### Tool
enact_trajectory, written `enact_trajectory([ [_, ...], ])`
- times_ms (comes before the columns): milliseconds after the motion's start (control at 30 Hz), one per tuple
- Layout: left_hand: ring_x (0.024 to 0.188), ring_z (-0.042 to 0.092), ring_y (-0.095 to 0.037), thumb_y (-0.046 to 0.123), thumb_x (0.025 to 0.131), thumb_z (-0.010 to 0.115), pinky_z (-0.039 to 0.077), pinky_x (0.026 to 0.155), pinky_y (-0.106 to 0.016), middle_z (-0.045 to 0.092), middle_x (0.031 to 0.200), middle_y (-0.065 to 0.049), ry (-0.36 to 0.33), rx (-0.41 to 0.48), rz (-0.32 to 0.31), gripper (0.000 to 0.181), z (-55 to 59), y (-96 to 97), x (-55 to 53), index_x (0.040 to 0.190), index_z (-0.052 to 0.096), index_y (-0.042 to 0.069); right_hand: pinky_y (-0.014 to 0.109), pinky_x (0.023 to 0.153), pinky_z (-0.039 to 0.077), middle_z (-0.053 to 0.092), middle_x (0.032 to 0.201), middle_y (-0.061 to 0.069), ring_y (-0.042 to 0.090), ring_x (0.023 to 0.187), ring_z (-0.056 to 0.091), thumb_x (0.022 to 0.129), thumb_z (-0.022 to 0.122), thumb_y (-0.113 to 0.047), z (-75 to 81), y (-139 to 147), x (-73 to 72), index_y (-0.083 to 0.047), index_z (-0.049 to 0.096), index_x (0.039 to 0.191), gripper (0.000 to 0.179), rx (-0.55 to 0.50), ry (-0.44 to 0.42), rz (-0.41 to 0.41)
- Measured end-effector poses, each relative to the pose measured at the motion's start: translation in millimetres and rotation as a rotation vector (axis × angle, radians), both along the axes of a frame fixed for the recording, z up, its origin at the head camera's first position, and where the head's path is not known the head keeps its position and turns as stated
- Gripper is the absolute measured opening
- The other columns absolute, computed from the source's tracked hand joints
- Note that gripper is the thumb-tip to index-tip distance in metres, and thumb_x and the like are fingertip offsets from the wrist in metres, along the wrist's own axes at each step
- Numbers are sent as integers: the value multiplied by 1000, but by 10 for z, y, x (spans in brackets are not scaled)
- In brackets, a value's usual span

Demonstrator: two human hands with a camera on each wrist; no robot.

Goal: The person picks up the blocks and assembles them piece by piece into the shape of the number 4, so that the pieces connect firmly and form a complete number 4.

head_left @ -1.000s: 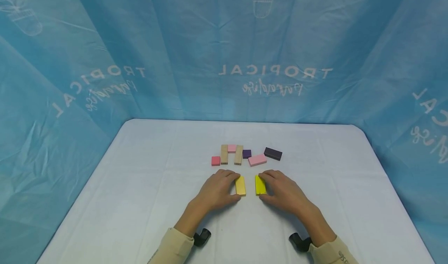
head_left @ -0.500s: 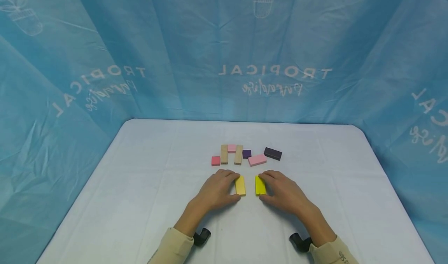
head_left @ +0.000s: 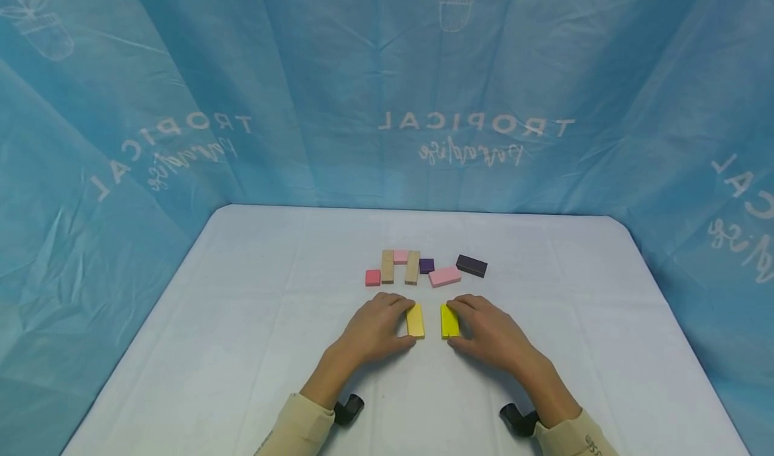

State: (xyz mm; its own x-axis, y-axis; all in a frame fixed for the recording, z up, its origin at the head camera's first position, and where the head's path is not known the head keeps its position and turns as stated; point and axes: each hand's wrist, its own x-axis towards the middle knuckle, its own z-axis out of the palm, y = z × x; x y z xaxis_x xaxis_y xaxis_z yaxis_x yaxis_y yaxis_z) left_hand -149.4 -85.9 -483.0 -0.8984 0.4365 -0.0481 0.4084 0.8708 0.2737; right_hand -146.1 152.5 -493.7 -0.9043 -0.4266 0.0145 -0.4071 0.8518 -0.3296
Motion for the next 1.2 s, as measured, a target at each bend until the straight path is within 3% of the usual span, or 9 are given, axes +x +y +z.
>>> enact_trajectory([
  [833, 121, 48, -16, 49, 77, 75, 38, 103, -38, 57, 130, 4, -16, 21, -5, 63, 26, -26, 12, 131, 59, 20, 43, 99, 42, 53, 134, 0, 20, 122, 49, 76, 79, -45, 27, -20, 4, -18, 57, 135, 68, -1, -17, -1],
  [1200, 115, 50, -13, 50, 75, 77, 42, 99, -36, 60, 124, 8, -22, 87, -42, 60, 38, -64, 64, 126, 63, 22, 43, 100, 41, 53, 134, 0, 20, 122, 49, 77, 78, -45, 32, -26, 7, -18, 56, 135, 68, -3, -19, -4],
])
